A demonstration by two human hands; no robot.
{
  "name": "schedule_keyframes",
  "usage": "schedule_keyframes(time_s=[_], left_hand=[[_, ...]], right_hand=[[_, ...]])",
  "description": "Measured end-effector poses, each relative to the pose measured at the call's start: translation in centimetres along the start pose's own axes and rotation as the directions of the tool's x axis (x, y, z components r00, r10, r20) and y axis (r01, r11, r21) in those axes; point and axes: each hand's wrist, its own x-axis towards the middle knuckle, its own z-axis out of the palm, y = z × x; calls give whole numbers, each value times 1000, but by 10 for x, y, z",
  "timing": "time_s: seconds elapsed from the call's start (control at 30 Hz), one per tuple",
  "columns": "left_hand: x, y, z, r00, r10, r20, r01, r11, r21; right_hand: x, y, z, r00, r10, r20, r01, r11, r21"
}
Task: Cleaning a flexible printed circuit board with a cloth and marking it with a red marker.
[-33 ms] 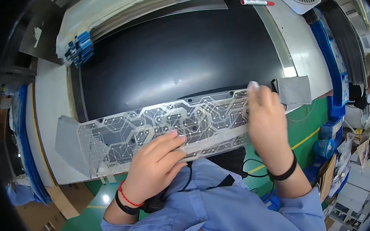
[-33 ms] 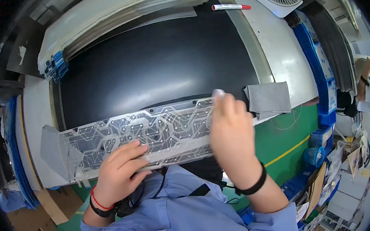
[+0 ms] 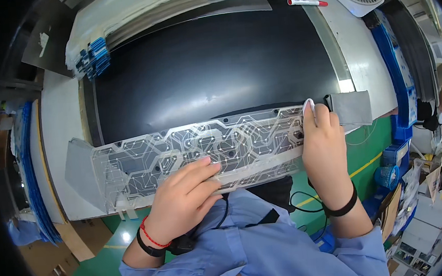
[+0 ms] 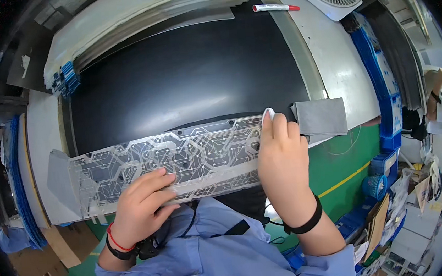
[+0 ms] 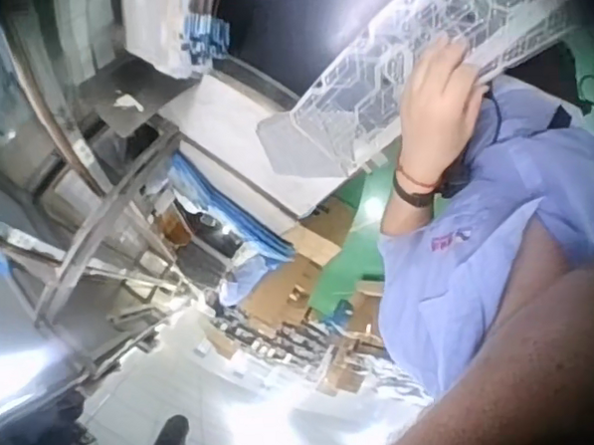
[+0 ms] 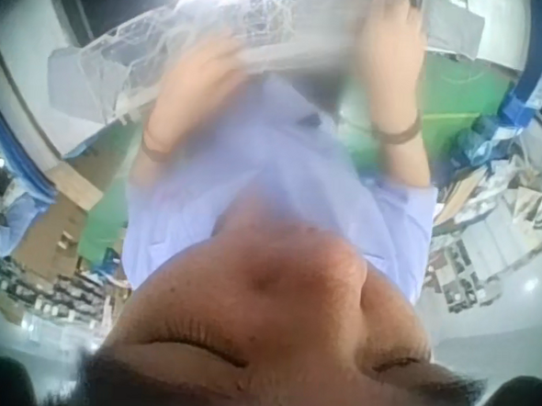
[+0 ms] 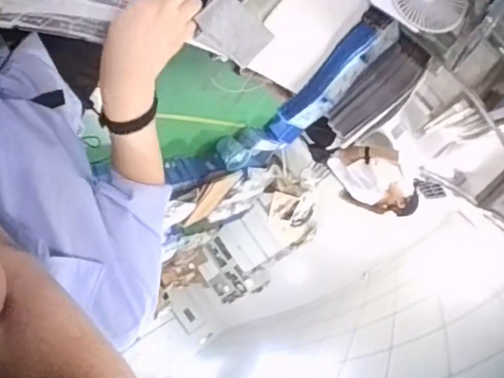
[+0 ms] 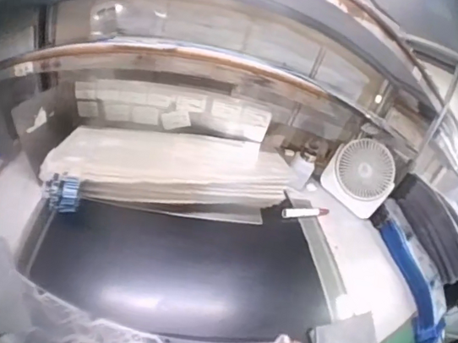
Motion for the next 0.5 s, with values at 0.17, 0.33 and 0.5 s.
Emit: schedule_keyframes(time_s=[0.17,0.33,0.5], left_hand=[[4,-2,4,1000,4,17,-4,1000,8],[4,3,0,999,-33,32,31,998,51],[-1,2,2,999,-34,26,32,998,55]], right_hand=[[13,-45,2,994,-89,-58,102,956,273],[16,-66,-1,980,-166,-111,195,912,359],[-4,5,6,994,91,-61,-83,990,114]])
